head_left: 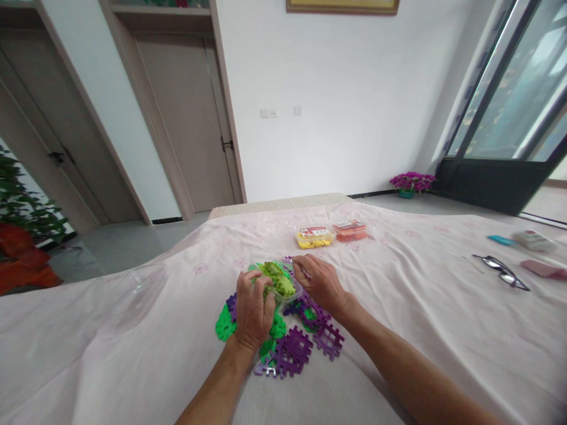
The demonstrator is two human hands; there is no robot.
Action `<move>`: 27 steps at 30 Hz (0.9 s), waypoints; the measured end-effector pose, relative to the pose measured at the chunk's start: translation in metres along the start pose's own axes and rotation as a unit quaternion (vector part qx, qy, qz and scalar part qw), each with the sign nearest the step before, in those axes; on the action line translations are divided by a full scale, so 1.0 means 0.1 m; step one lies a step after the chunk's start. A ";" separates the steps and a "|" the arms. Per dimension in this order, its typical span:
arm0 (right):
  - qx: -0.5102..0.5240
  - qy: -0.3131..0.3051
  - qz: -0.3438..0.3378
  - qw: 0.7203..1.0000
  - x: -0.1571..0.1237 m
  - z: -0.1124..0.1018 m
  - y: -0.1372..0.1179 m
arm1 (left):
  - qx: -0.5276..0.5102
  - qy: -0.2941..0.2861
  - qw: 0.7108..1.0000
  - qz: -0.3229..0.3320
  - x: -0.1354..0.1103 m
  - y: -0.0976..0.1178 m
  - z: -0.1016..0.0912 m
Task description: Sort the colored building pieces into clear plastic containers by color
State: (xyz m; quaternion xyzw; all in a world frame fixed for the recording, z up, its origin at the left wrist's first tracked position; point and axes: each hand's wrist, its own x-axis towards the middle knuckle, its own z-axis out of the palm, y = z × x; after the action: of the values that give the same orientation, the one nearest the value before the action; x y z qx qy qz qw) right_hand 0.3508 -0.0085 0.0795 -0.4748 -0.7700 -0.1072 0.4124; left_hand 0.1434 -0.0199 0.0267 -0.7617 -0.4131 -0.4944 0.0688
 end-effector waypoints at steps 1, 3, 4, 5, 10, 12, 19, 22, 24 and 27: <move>0.001 0.026 0.023 0.999 0.02 -0.02 0.06 | -0.004 0.001 1.000 -0.007 -0.02 -0.01 -0.01; 0.007 0.077 0.082 0.994 0.05 -0.05 0.20 | -0.015 0.004 1.000 -0.023 -0.05 -0.03 -0.04; 0.014 0.092 0.112 0.989 0.06 -0.05 0.26 | -0.024 0.006 0.999 -0.032 -0.05 -0.04 -0.04; 0.022 0.097 0.140 0.985 0.06 -0.03 0.32 | -0.035 0.007 0.998 -0.044 -0.06 -0.05 -0.04; 0.082 0.077 0.185 0.976 -0.03 0.16 0.42 | -0.072 0.034 0.985 -0.155 -0.03 -0.13 0.04; 0.112 0.069 0.178 0.975 -0.08 0.23 0.38 | -0.076 0.024 0.972 -0.221 0.00 -0.17 0.06; 0.192 0.036 0.176 0.965 -0.19 0.36 0.17 | -0.146 -0.087 0.930 -0.326 0.06 -0.26 0.07; 0.216 0.031 0.178 0.960 -0.22 0.41 0.14 | -0.156 -0.076 0.916 -0.362 0.07 -0.25 0.10; 0.225 0.028 0.185 0.956 -0.23 0.44 0.16 | -0.170 -0.043 0.907 -0.382 0.10 -0.22 0.12; 0.230 0.034 0.189 0.954 -0.22 0.44 0.20 | -0.182 0.022 0.904 -0.387 0.19 -0.16 0.09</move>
State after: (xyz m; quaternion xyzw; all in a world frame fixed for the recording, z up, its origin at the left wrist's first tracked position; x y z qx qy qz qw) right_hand 0.3486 0.0124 0.0302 -0.5003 -0.6553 0.1362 0.5493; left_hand 0.1418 0.0059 0.0321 -0.5303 -0.5766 -0.5653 -0.2584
